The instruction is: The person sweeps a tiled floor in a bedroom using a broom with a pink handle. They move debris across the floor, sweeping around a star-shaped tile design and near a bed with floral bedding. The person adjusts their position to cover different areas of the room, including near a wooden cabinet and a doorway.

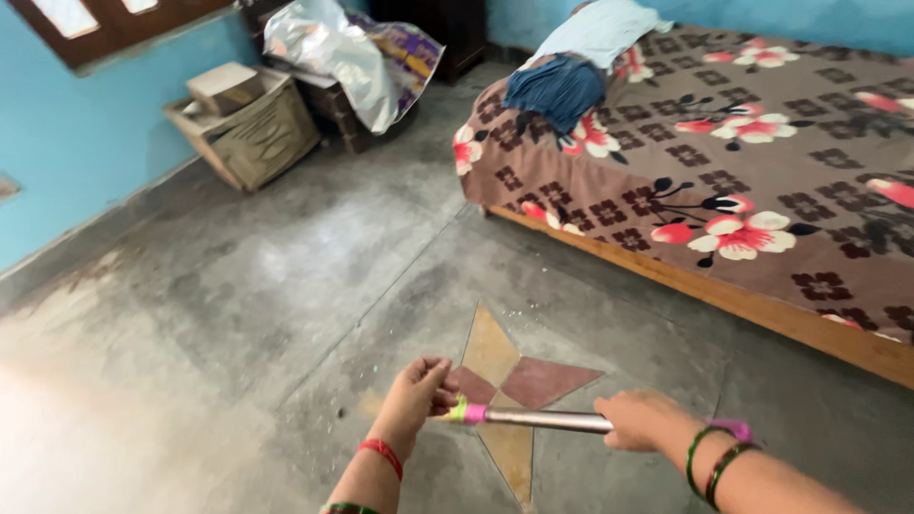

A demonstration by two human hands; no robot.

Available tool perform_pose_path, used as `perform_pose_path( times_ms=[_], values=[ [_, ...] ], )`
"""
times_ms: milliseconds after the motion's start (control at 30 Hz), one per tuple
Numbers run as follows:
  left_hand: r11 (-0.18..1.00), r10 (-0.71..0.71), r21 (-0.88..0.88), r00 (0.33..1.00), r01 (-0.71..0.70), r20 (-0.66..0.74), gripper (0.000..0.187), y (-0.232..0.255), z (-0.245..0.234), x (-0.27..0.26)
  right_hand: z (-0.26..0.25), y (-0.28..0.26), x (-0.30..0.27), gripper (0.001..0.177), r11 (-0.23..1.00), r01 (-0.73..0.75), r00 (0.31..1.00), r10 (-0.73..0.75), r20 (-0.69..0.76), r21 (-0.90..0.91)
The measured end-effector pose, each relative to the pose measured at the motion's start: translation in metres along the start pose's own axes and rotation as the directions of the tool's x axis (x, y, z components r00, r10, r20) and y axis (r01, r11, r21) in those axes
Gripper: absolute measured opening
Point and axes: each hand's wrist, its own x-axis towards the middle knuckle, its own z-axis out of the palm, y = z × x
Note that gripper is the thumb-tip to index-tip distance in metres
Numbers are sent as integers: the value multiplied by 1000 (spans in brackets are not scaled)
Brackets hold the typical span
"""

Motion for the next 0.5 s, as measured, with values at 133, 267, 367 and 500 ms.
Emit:
perform_pose_path(
  times_ms=[133,267,367,500],
  values=[
    [1000,-15,-6,998,15,-63,35,7,9,-12,-47,-6,-31,39,986,109,988,-94,118,-123],
    [1000,6,-24,994,-9,-110,35,5,21,-22,-54,9,-41,34,974,132,975,-95,198,-184],
    [999,2,-32,990,-6,-142,36,3,29,-27,-43,29,-30,35,949,150,975,-95,200,-279],
    [1000,0,-27,987,-5,-163,36,2,36,-35,-24,56,-8,35,984,16,996,0,86,-178]
  ],
)
